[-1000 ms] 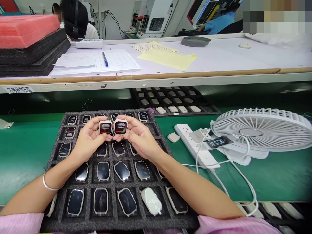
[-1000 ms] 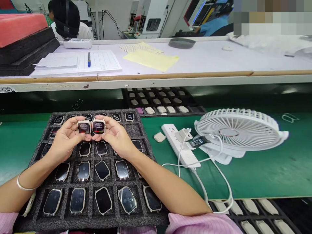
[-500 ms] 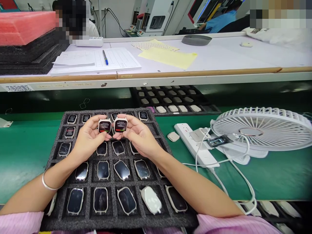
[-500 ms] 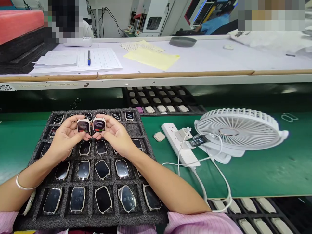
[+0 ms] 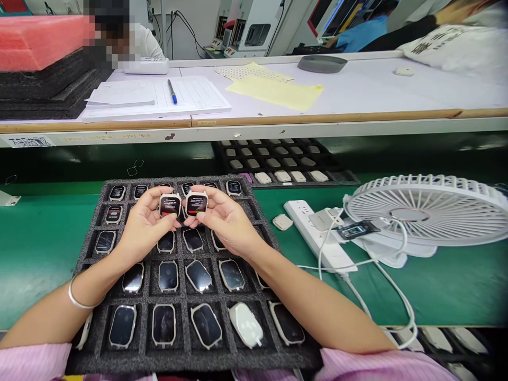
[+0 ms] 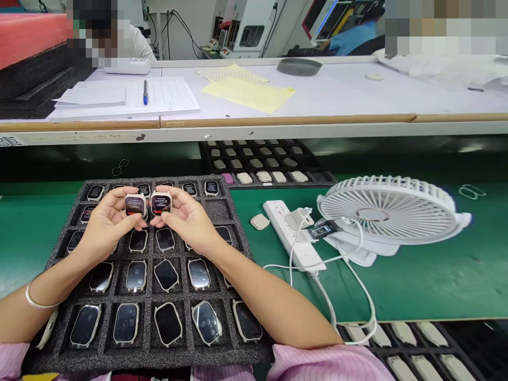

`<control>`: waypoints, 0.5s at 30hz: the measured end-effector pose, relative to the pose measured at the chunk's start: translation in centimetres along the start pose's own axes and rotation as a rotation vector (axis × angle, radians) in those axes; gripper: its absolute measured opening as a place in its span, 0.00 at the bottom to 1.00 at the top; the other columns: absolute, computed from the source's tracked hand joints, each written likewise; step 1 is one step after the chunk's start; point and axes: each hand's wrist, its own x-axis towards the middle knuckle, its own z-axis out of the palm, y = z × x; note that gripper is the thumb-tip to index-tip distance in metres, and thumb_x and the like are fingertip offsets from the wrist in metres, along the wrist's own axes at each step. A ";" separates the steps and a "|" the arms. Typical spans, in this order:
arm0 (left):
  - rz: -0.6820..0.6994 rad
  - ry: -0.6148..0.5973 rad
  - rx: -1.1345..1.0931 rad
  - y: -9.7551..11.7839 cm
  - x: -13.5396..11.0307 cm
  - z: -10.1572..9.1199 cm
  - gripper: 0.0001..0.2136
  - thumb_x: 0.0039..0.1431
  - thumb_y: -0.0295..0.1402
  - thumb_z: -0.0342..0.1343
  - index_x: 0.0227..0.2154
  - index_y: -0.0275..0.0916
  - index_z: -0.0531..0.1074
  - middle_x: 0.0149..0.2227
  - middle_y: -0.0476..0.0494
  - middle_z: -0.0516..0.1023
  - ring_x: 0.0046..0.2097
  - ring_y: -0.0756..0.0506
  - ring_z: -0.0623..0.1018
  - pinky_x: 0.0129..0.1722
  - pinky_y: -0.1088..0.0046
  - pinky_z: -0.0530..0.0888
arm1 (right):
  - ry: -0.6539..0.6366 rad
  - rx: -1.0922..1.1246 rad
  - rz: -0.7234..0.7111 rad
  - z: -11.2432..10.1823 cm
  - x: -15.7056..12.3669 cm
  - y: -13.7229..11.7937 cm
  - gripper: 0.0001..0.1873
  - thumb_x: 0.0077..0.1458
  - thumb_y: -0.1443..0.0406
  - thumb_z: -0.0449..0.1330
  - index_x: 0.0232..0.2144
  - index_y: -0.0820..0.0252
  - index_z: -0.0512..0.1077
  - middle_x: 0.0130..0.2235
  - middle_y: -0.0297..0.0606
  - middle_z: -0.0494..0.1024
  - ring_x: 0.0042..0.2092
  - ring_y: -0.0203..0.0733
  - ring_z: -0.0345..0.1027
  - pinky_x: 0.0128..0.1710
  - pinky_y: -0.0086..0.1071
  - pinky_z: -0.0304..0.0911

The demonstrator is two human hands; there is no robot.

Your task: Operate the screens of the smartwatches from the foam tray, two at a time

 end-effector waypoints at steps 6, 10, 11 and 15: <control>0.015 -0.012 -0.002 -0.2 0.0 -0.1 0.20 0.51 0.29 0.67 0.47 0.40 0.70 0.41 0.47 0.78 0.29 0.53 0.79 0.30 0.76 0.80 | 0.009 -0.008 0.006 0.1 0.0 -0.2 0.23 0.53 0.65 0.68 0.51 0.53 0.70 0.42 0.36 0.79 0.34 0.38 0.77 0.38 0.37 0.73; 0.013 -0.040 -0.022 0.0 -0.2 0.0 0.22 0.51 0.27 0.66 0.49 0.40 0.69 0.45 0.44 0.79 0.32 0.51 0.82 0.37 0.72 0.82 | 0.029 0.006 -0.003 0.1 0.1 -0.3 0.25 0.50 0.68 0.67 0.51 0.53 0.70 0.39 0.33 0.78 0.33 0.37 0.76 0.38 0.35 0.72; 0.005 -0.045 -0.024 0.0 -0.3 0.0 0.22 0.51 0.27 0.66 0.50 0.40 0.69 0.47 0.43 0.79 0.32 0.50 0.83 0.38 0.71 0.82 | 0.038 0.003 -0.004 0.1 0.1 -0.3 0.25 0.49 0.69 0.67 0.50 0.53 0.70 0.38 0.32 0.78 0.33 0.36 0.75 0.38 0.35 0.72; -0.045 -0.063 -0.037 0.2 -0.4 -0.1 0.21 0.54 0.30 0.64 0.51 0.39 0.70 0.50 0.40 0.79 0.32 0.48 0.84 0.37 0.68 0.84 | 0.065 -0.029 0.012 0.1 0.2 -0.3 0.21 0.50 0.67 0.67 0.48 0.54 0.70 0.37 0.32 0.78 0.30 0.35 0.73 0.33 0.33 0.69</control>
